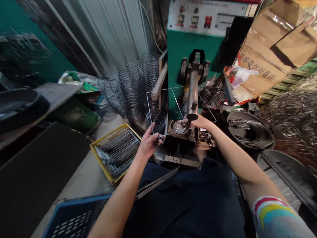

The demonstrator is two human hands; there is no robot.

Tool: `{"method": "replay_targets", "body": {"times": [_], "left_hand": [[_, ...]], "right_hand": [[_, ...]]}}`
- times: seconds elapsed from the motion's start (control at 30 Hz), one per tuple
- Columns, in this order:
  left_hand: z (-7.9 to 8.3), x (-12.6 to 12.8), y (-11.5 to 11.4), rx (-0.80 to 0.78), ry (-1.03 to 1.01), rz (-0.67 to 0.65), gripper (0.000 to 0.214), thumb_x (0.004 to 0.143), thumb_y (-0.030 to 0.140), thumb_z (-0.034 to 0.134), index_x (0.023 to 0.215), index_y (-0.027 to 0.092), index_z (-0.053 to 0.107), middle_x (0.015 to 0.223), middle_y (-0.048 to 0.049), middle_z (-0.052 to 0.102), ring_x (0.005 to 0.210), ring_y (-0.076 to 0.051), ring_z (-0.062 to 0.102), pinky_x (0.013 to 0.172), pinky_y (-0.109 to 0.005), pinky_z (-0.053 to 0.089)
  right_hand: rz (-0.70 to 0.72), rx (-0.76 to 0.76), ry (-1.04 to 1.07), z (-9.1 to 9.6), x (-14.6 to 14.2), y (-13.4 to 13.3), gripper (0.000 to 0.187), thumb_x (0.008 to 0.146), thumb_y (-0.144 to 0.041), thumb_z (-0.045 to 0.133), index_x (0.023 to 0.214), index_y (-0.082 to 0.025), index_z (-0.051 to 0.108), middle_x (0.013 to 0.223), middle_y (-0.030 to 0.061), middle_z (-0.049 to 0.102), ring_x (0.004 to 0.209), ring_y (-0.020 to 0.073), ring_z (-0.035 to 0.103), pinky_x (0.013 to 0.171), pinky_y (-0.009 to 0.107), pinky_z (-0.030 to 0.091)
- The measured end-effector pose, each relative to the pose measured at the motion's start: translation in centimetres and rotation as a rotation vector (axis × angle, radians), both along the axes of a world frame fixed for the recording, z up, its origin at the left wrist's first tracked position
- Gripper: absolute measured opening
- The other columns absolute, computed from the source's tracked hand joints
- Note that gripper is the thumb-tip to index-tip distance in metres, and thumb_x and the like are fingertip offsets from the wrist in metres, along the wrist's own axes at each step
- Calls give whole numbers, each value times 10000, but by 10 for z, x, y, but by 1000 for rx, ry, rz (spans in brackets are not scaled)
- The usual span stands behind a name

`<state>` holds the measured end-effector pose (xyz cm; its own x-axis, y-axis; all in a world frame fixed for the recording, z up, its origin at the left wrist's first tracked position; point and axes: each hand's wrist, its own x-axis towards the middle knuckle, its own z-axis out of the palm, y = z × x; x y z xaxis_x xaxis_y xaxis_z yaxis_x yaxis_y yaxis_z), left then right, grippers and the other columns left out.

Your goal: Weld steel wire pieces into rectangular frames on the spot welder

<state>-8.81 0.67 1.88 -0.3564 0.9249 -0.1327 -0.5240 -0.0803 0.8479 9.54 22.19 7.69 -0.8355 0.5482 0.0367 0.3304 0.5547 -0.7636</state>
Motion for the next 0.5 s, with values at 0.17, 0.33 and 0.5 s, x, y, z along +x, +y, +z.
{"method": "replay_targets", "body": {"times": [0.17,0.33,0.5], "left_hand": [[-1,-4,1,-5,3,-14,935,781,201,702,1549,197,169,787,-86,762,523,-119,638,501,-186,453],[-3,-7,1,-17,14,-27,941,780,209,712,1551,209,172,801,-82,764,540,-124,650,522,-194,469],[-3,-9,3,-16,10,-39,960,773,224,721,1553,201,161,785,-73,764,545,-131,656,514,-198,467]], "right_hand": [[10,33,-25,1,-1,1,320,762,-473,607,727,-155,583,599,-28,532,612,130,496,590,224,407],[8,104,-71,-8,-5,5,208,781,-350,644,746,-146,633,654,-2,607,651,153,555,616,226,425],[-204,458,-144,8,22,11,202,876,-276,584,888,-100,680,876,117,667,853,221,599,760,284,449]]}}
